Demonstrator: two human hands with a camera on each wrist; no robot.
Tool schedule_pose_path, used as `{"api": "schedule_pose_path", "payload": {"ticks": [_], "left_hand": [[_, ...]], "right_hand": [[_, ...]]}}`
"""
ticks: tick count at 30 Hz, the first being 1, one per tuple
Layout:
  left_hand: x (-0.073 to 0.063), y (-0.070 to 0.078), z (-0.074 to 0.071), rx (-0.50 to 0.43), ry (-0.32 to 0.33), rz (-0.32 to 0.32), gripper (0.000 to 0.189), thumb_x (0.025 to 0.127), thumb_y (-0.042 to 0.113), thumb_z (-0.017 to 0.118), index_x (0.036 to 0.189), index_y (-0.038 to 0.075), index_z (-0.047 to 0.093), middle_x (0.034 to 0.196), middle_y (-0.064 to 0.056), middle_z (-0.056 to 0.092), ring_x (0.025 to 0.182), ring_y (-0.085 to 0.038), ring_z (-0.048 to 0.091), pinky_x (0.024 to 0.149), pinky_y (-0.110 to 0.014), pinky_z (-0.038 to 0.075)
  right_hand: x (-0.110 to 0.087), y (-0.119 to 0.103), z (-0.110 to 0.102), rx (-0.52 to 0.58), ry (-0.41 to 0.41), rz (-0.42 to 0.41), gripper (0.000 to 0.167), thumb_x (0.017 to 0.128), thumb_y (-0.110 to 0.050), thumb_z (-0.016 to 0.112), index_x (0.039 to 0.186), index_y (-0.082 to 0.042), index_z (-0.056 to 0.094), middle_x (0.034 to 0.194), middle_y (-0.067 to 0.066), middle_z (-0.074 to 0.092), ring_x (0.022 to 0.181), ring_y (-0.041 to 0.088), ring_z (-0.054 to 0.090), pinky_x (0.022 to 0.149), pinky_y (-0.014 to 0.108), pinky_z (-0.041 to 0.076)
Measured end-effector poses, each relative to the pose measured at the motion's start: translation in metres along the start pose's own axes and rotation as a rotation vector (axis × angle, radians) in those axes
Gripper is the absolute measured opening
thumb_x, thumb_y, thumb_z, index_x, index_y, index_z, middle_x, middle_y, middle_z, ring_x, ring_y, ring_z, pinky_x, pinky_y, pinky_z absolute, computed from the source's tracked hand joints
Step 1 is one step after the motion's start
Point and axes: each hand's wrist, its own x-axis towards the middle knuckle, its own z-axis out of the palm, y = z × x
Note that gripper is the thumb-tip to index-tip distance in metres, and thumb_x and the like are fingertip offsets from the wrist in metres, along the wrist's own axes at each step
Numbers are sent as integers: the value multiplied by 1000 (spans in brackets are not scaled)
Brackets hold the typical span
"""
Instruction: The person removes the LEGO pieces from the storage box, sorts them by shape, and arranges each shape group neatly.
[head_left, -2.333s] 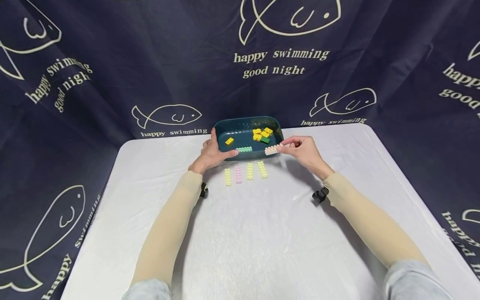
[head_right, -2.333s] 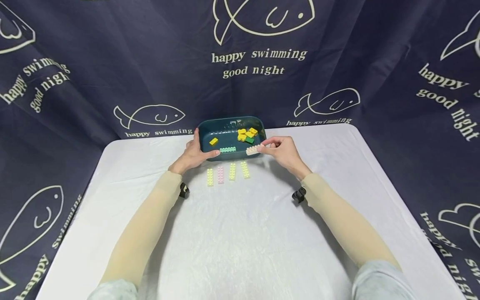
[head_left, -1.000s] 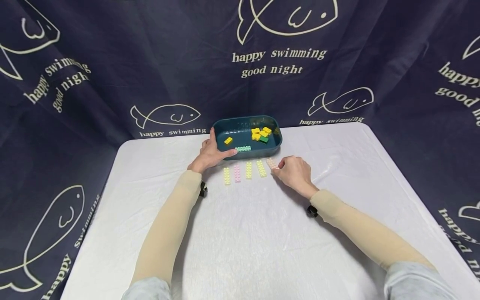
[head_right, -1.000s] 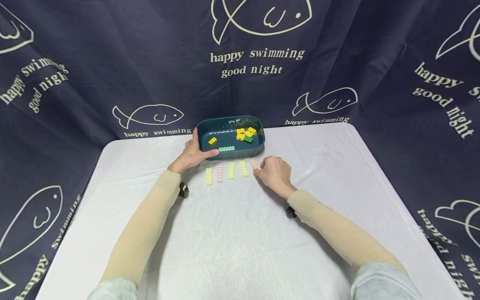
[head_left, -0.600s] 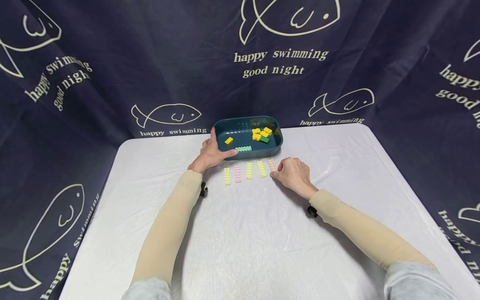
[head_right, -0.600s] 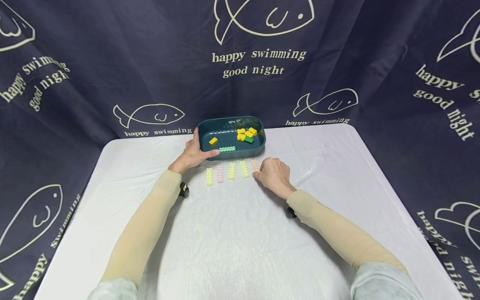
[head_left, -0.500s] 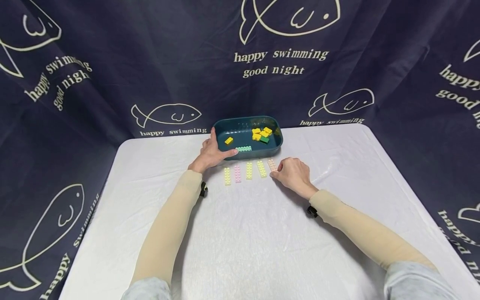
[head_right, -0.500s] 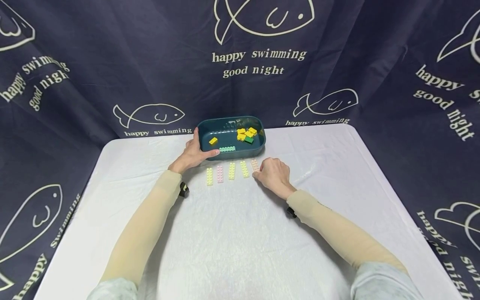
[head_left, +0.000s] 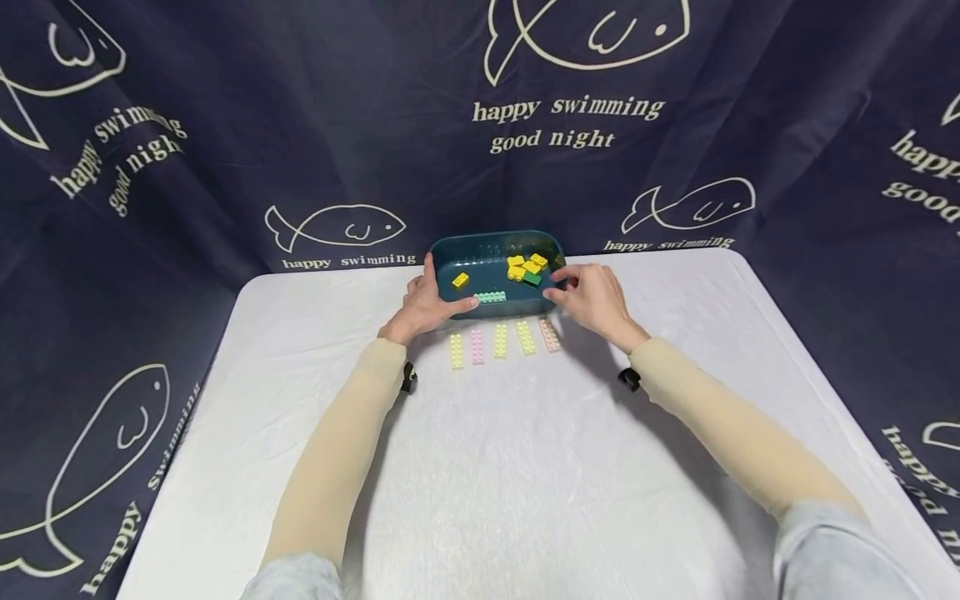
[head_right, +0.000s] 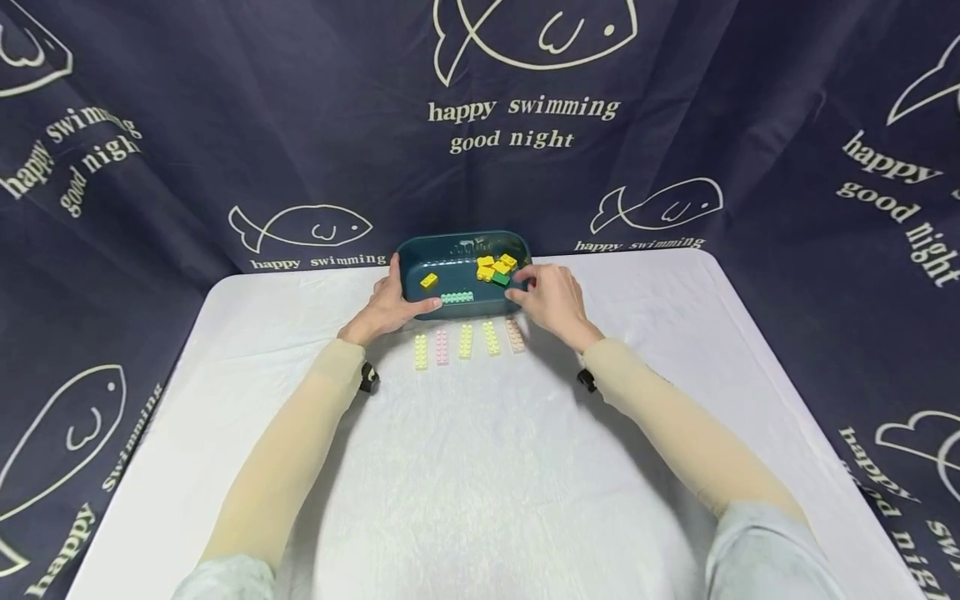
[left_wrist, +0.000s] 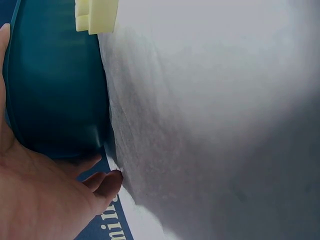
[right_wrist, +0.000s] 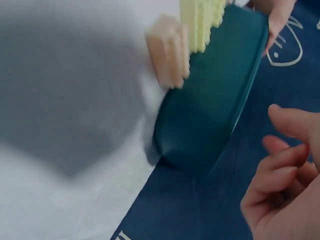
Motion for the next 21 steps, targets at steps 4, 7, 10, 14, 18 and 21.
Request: {"api": "schedule_pose_path", "payload": {"ticks": [4,7,10,14,18,21], "left_hand": [[0,-1,1,-2,1,2,136,90,69,79,175,27,-19,184,-22,7,169,-47,16,133,-66,28],[0,-2,1,-8,9,6,136,90,67,80,175,26,-17,183,-22,9,169,-48,17,133,-67,28],[1,-2,0,-10,6,5,136,90,68,80,175,26,-18,183,-23,9,169,-48,17,133,-67,28],[3,-3,1,-1,-6,-3,138,89,71,79,175,27,-19,183,-24,9,168,-49,19,133,-66,29],[4,-3,-1,7,3,-7,138,88,72,79,175,26,-19,183,-24,9,168,-49,19,132,-66,29],[4,-2,3,-2,3,-8,138,89,71,79,175,27,-19,183,-23,9,169,-48,17,133,-67,28]], "right_hand": [[23,1,5,57,-57,-24,29,94,-21,87,116,-2,84,56,-2,51,50,16,41,57,31,29],[39,2,13,101,-112,-29,29,94,-19,88,118,-2,84,57,-2,51,54,17,43,62,33,32],[54,3,23,138,-184,-19,30,93,-17,89,120,-3,84,60,-1,55,57,19,46,64,33,35],[70,5,36,130,-303,2,30,91,-14,90,120,-6,85,67,4,64,60,18,50,65,32,40],[84,2,44,93,-397,-12,26,89,-13,92,113,-6,87,74,7,72,62,15,52,66,30,43],[88,2,49,60,-450,-22,23,88,-12,92,109,-6,88,70,4,71,61,13,52,68,28,45]]}}
